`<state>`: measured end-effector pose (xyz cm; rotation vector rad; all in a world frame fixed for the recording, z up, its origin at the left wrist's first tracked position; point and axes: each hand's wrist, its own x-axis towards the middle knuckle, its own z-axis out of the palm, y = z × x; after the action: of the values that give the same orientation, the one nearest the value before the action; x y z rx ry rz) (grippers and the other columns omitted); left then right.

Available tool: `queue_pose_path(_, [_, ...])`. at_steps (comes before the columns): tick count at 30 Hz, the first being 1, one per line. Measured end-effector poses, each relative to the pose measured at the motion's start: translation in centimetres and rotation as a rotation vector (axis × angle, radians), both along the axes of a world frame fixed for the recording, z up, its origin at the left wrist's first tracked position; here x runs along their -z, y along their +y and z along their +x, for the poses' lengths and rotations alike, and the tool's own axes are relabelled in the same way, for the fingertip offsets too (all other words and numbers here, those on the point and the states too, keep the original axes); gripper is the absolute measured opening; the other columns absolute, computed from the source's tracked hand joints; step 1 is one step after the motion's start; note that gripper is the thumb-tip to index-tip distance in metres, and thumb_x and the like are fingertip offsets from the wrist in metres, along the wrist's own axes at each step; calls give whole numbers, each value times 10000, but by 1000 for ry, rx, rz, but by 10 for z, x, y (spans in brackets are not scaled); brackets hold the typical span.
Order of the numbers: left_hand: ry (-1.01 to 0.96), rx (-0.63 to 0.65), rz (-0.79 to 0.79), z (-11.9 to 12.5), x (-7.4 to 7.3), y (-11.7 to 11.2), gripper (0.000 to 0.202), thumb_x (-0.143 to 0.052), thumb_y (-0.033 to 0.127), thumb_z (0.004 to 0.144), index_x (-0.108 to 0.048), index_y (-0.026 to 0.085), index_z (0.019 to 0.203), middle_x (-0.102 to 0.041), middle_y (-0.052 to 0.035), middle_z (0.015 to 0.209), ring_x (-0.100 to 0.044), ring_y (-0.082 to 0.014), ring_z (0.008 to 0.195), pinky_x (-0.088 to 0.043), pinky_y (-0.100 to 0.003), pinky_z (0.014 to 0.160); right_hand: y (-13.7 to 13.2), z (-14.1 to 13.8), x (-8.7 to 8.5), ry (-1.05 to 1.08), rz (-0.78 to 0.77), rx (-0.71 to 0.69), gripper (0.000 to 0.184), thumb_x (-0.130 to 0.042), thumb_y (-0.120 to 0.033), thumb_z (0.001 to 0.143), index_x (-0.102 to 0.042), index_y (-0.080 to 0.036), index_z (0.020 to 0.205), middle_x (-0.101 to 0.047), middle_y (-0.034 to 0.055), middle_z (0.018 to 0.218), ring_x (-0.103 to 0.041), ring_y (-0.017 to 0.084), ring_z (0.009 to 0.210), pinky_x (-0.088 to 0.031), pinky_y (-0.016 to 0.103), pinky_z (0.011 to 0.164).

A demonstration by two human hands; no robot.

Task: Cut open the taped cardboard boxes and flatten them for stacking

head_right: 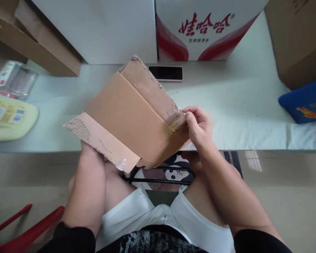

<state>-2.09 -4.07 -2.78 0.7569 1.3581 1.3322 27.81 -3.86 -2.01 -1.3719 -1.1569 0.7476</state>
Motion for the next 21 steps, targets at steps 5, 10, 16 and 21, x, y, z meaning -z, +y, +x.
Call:
queue_pose_path(5, [-84, -57, 131, -16, 2, 15, 422, -714, 661, 746, -609, 252, 761, -722, -26, 711, -626, -256, 1230, -548, -369, 1041, 9, 6, 3, -136, 31, 124, 185, -652, -353, 850, -679, -235, 991, -708, 39, 956, -660, 171, 876, -533, 322, 802])
queue_pose_path(10, [-118, -28, 94, -17, 3, 17, 512, -650, 751, 739, -642, 253, 857, -764, -40, 818, -660, -302, 1178, -568, -449, 983, 15, 7, 19, 183, -128, 39, 474, -734, -583, 748, -641, -253, 1075, -705, 59, 1056, -688, 232, 990, -583, 357, 780])
queue_pose_path(16, [-165, 1, 283, -7, -16, 14, 522, -522, 720, 851, -700, 278, 1064, -773, -44, 1098, -594, -289, 1324, -553, -445, 1006, 8, -11, 16, 500, -428, -213, 655, -895, -607, 543, -695, -212, 1026, -764, 72, 1000, -730, 240, 874, -629, 369, 766])
queue_pose_path(21, [-266, -47, 293, 2, -25, 8, 427, -711, 636, 749, -718, 289, 997, -762, -37, 1170, -567, -286, 1369, -497, -443, 1130, 8, -15, 19, 442, -411, -218, 580, -836, -632, 650, -696, -200, 1011, -760, 45, 886, -701, 184, 725, -585, 287, 604])
